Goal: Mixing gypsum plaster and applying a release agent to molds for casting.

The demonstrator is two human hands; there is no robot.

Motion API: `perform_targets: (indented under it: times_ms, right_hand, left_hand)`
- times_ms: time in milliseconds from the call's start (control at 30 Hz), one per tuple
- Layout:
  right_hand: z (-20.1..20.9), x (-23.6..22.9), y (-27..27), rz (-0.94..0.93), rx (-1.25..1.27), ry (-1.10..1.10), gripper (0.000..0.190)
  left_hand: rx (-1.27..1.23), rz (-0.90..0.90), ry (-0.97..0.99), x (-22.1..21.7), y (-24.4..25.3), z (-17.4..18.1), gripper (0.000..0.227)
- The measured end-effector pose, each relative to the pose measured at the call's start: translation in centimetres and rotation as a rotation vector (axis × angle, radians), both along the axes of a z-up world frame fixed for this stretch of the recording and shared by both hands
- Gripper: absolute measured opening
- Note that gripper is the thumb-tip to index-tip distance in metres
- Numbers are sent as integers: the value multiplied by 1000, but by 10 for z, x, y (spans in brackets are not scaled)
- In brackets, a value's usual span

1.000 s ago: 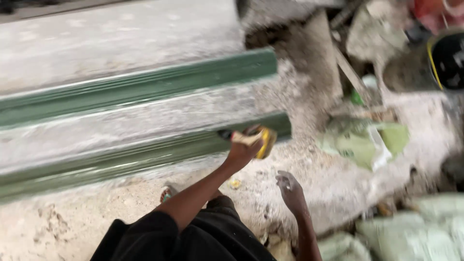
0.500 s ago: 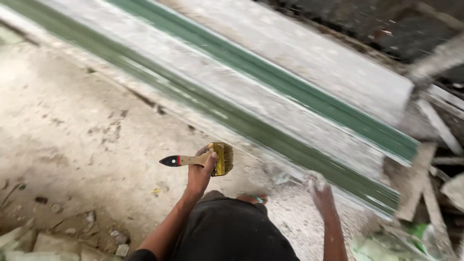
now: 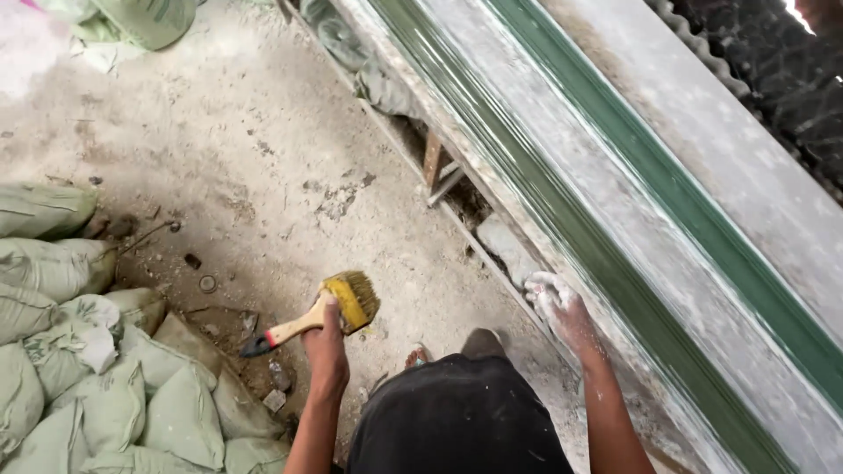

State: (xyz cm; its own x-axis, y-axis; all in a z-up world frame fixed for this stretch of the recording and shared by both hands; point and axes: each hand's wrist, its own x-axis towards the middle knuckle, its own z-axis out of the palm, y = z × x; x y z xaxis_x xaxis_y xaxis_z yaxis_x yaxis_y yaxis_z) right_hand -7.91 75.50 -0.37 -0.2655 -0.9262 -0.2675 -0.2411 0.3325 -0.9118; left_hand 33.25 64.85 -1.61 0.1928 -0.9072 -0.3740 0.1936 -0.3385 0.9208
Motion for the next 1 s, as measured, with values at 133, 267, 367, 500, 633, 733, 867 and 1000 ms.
perform_targets:
  times_ms: [133,267,367,500,633,733,867,1000]
  right_hand:
    - [31,24,-76,-71,177,82,38]
    - [-11,15,-144,-50,77,-106,38]
    - [-39,6,-219,-39,120,18,35]
    - [-29,-9,-351,88,28,-59,35]
    - [13,-33,-466,170,19,137,32]
    - [38,-58,-532,99,7,0,38]
    - [24,-85,-604,-6,123,29,37]
    - [10,-80,-668,-106,138,103,36]
  left_hand:
    - [44,112,-7,8,-49,-6,53]
    - [69,101,13,-16,-115,-17,53]
    - [54,112,53,-42,-184,-21,55]
    - [80,131,114,-74,-291,-21,55]
    - [203,-1,-85,-93,-410,19,55]
    - [-26,-21,-159,-100,-488,26,50]
    - [6,58,7,-134,-603,36,51]
    - [-42,-41,112,-168,-732,35,53]
